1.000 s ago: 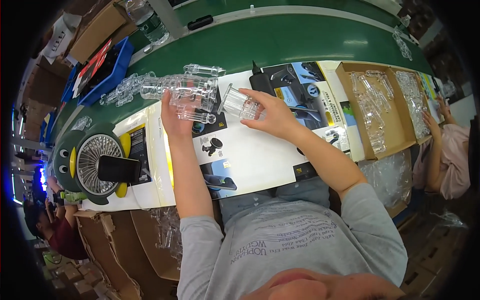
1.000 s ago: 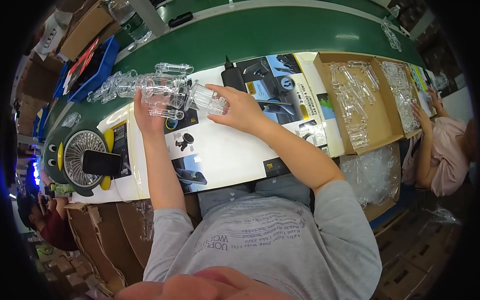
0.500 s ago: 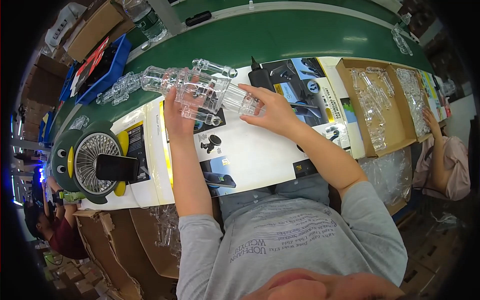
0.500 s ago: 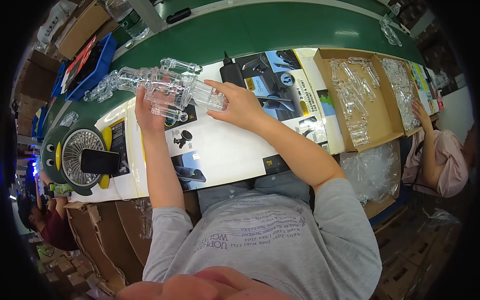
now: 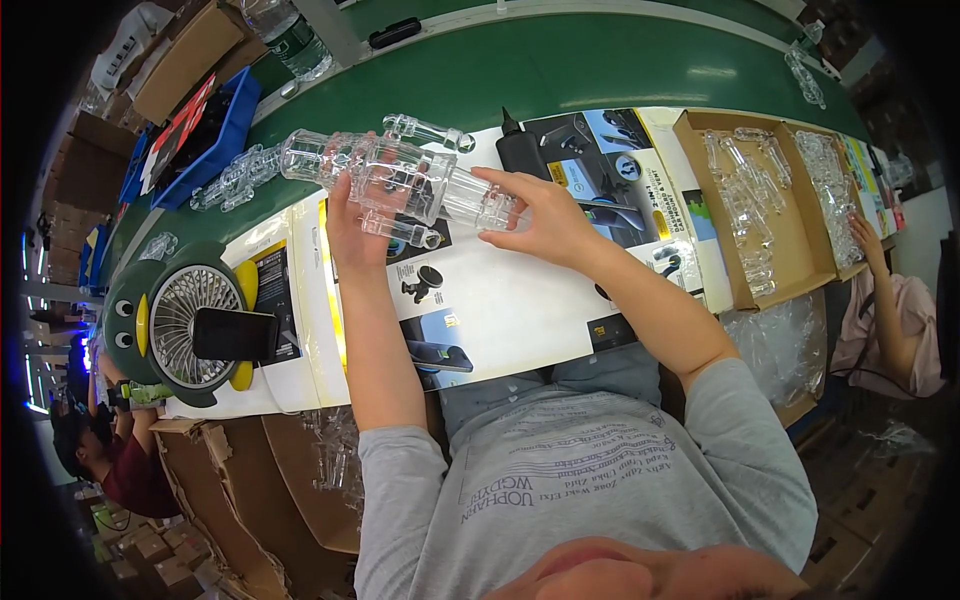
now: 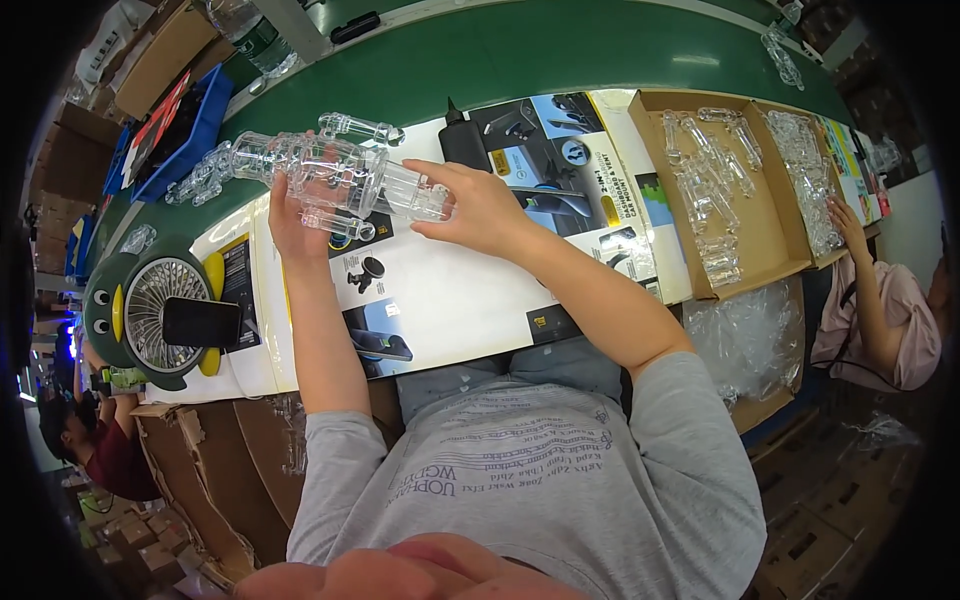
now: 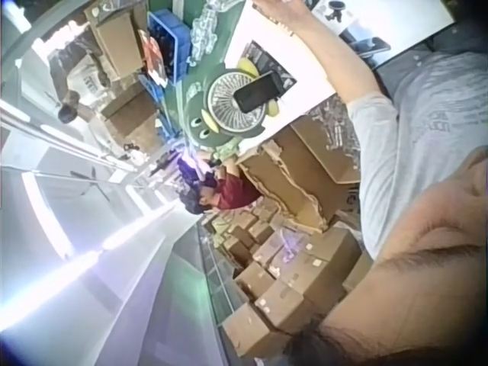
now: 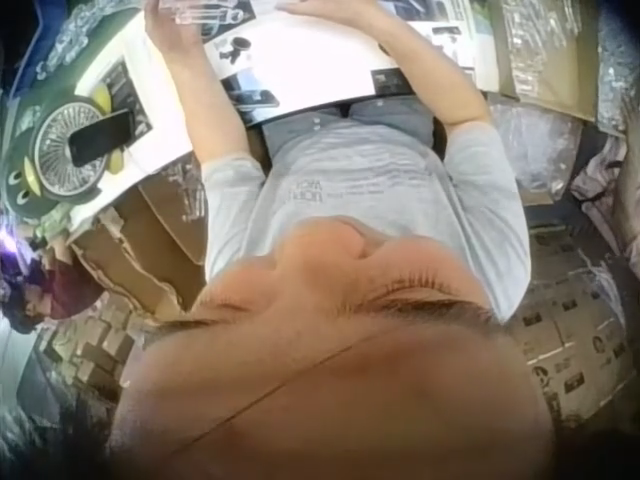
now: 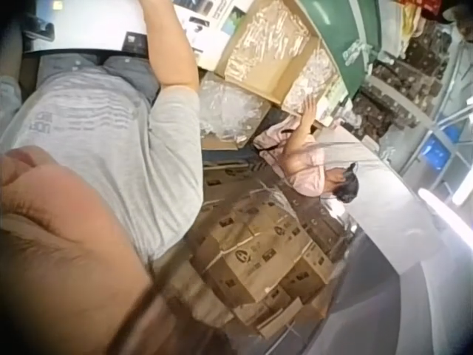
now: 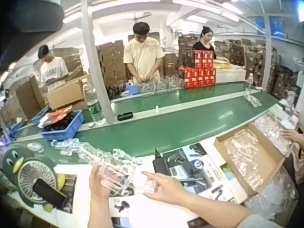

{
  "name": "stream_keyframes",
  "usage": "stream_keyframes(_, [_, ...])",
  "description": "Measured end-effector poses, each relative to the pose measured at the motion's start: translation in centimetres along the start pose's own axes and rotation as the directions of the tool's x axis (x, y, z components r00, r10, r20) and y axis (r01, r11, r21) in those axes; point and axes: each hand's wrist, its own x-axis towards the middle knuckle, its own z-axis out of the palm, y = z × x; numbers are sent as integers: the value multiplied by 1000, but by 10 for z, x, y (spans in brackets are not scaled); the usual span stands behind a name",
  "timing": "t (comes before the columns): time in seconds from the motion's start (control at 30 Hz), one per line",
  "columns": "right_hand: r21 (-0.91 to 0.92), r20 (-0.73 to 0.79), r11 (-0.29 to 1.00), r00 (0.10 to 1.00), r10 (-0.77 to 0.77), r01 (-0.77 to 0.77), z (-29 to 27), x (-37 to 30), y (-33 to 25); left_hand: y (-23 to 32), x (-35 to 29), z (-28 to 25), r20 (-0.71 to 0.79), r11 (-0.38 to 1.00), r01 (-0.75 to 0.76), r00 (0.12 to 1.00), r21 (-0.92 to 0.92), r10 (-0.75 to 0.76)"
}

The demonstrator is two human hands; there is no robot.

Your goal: Applying liquid from a squeeze bottle to plastic components and assembling them at a factory workstation.

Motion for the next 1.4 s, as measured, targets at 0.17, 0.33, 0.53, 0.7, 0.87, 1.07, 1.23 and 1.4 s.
stream_keyframes(0.17, [2,-2,1000,1000,-3,3,1,-1,3,-1,0,1,-5,1000,12,1000,14,-12])
stream_keyframes(0.33, [-22,-18,1000,1000,-5,5,0,-3,5,-5,-1,-1,-45,999,34,998,-12,-34])
stream_keyframes(0.53, [-21,-6,1000,1000,15,-15,0,-3,4,-8,3,-21,-3,983,133,991,-125,-135])
stream_keyframes(0.7, [-41,-8,999,1000,0,0,-4,-5,9,-14,2,-15,-11,985,147,989,-87,-148])
stream_keyframes(0.87, [-38,-52,999,999,-9,7,2,-4,12,-15,1,-14,-9,980,152,988,-127,-154])
stream_keyframes(1.07, [-26,-77,1000,997,0,-2,0,-2,15,-18,11,-17,-8,977,166,986,-136,-168])
stream_keyframes(1.23, [-112,-29,987,993,-117,113,0,-1,9,14,13,-45,253,886,368,919,-282,-301])
stream_keyframes(1.4, [-204,8,973,994,-113,112,-12,-16,7,10,-19,46,-170,969,101,983,227,-63])
